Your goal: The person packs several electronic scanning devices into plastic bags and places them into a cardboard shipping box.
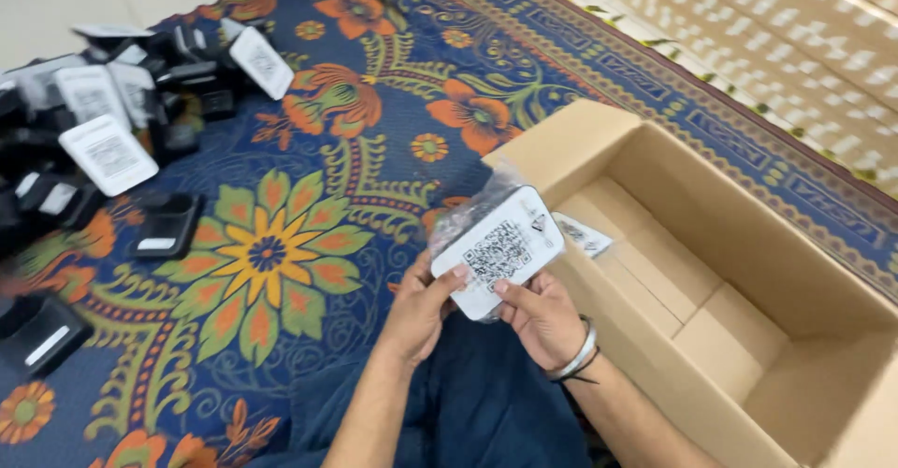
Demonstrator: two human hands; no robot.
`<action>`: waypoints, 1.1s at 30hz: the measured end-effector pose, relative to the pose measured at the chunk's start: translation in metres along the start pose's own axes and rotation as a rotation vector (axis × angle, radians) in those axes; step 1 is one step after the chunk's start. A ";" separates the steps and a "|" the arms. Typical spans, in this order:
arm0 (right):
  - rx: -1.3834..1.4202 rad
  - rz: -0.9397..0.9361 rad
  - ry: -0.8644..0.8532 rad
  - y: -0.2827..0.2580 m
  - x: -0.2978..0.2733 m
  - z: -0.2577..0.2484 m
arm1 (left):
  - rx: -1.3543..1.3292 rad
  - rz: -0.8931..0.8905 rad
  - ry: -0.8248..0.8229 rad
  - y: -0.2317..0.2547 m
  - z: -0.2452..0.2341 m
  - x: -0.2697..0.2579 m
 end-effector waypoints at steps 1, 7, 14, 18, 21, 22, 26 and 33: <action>0.002 -0.017 0.036 -0.009 -0.008 -0.028 | -0.001 -0.026 -0.030 -0.012 0.021 0.009; -0.309 0.129 0.806 -0.078 -0.066 -0.185 | -0.181 -0.302 -0.154 -0.097 0.078 0.068; -0.014 0.034 0.034 -0.084 -0.071 -0.256 | -0.213 -0.692 -0.250 -0.189 0.135 0.139; 0.101 0.080 0.370 -0.064 -0.040 -0.290 | 0.030 -0.627 0.024 -0.207 0.121 0.163; -0.079 0.184 0.551 -0.019 0.004 -0.339 | 0.959 -0.162 -0.152 -0.220 0.098 0.172; -0.078 0.180 0.552 -0.013 0.020 -0.342 | 0.962 -0.160 -0.155 -0.210 0.102 0.168; -0.336 0.387 0.621 0.014 0.074 -0.344 | 1.636 0.229 -0.312 -0.172 0.107 0.153; -1.005 0.453 0.582 0.060 0.123 -0.369 | 1.717 0.119 -0.313 -0.162 0.094 0.147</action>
Point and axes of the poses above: each hand's wrist, its own x-axis towards the middle knuckle, its own z-axis out of the palm, y = z × x, the point moved 3 cm from there along x, towards the middle knuckle, and after that the axes turned 15 degrees about -x, right-handed, at the moved point
